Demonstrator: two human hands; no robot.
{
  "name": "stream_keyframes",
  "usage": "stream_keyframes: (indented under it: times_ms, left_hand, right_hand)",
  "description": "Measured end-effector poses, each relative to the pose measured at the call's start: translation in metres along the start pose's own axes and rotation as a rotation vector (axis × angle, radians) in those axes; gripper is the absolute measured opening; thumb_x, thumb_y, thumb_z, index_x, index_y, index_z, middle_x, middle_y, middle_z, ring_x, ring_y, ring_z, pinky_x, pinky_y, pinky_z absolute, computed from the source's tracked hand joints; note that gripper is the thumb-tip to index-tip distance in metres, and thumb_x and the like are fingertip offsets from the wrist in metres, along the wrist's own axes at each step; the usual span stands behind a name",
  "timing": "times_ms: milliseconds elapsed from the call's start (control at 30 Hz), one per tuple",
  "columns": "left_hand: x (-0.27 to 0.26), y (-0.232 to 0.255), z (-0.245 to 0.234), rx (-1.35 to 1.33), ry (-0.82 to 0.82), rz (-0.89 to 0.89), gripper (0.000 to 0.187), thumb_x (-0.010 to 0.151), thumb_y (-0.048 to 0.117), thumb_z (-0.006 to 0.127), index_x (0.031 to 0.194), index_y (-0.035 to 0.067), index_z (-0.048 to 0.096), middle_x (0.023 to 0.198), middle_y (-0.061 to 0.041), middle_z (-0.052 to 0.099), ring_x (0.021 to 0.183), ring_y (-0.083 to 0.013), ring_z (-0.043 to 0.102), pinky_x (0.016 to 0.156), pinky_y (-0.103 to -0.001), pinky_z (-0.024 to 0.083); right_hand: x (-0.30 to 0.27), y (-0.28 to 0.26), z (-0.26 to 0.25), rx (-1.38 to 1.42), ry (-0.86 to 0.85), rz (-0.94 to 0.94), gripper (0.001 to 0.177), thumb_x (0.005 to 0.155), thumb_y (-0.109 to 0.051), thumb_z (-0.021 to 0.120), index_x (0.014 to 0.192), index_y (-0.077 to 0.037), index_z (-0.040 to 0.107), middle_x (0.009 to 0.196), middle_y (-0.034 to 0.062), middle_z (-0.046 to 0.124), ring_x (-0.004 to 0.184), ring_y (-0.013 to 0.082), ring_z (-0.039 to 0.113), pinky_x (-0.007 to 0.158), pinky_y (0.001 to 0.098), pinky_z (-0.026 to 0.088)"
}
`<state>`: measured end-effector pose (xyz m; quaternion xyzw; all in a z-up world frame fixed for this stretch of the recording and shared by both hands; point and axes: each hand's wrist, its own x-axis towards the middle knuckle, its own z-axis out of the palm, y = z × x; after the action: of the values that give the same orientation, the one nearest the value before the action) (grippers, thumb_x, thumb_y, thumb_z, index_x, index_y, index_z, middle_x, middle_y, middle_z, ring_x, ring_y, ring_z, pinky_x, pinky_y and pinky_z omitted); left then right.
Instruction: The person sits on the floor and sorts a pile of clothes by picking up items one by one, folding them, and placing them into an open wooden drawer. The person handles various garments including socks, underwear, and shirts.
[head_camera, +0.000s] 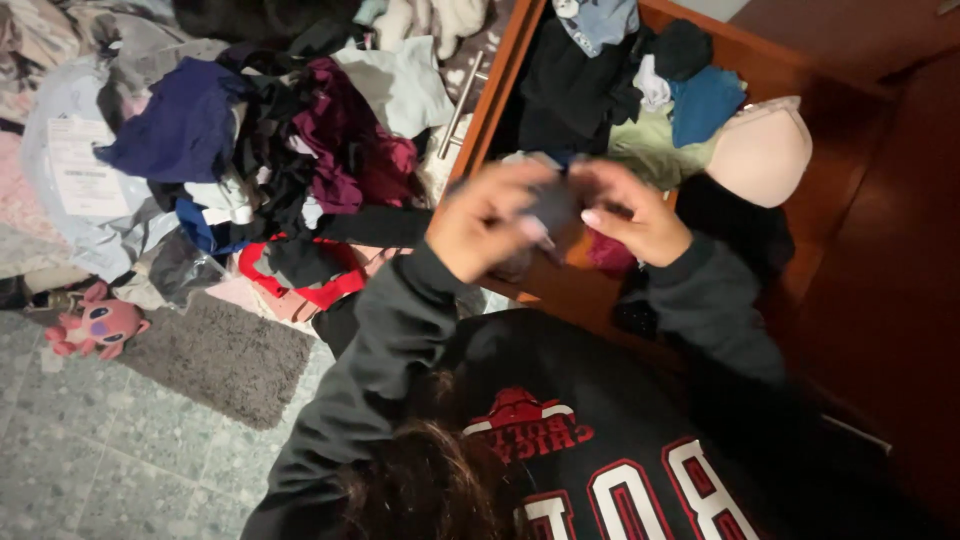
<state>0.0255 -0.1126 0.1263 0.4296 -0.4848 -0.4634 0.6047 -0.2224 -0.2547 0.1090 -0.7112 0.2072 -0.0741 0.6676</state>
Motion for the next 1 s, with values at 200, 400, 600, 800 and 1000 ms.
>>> stream_keyframes:
  times_ms: [200,400,600,800,1000]
  left_hand:
    - [-0.001,0.042,0.008,0.567,-0.338,0.115,0.054,0.092,0.007,0.071,0.143,0.013,0.057,0.126,-0.008,0.066,0.113,-0.0271,0.066,0.092,-0.038,0.055]
    - [-0.016,0.040,-0.007,1.080,0.011,0.128,0.047,0.077,0.007,0.072,0.122,0.016,0.062,0.104,-0.009,0.064,0.101,-0.0322,0.066,0.078,-0.043,0.054]
    - [-0.018,0.034,-0.011,0.777,0.216,0.318,0.028,0.086,0.006,0.073,0.107,0.010,0.055,0.103,-0.011,0.059,0.098,-0.0326,0.062,0.084,-0.038,0.051]
    - [-0.026,0.040,-0.027,0.495,-0.024,0.251,0.037,0.083,0.009,0.077,0.104,0.004,0.048,0.104,-0.012,0.056,0.096,-0.0309,0.061,0.086,-0.036,0.049]
    - [-0.040,0.035,-0.043,0.237,-0.290,-0.069,0.040,0.085,0.018,0.080,0.101,0.004,0.046,0.096,-0.006,0.052,0.088,-0.0140,0.053,0.074,-0.030,0.046]
  right_hand:
    - [0.021,-0.045,0.026,-0.319,-0.072,-0.373,0.060,0.085,-0.019,0.084,0.136,-0.002,0.056,0.133,0.0145,0.064,0.127,0.0268,0.058,0.108,0.0367,0.044]
    - [0.012,-0.051,0.034,-0.441,0.001,-0.193,0.038,0.086,-0.027,0.083,0.110,-0.003,0.066,0.099,0.0110,0.072,0.093,0.0168,0.069,0.085,0.0328,0.055]
    - [0.016,-0.027,0.049,-0.076,-0.377,0.002,0.040,0.099,-0.030,0.059,0.127,-0.001,0.058,0.111,0.0055,0.069,0.104,0.0148,0.064,0.094,0.0320,0.049]
    - [0.008,0.017,0.028,0.208,-0.113,0.108,0.033,0.107,-0.025,0.053,0.111,0.004,0.069,0.105,0.0044,0.072,0.100,0.0127,0.065,0.094,0.0287,0.050]
    - [-0.003,0.010,0.018,0.458,0.080,-0.014,0.016,0.106,-0.015,0.059,0.105,0.001,0.063,0.098,0.0046,0.067,0.090,0.0108,0.061,0.085,0.0274,0.048]
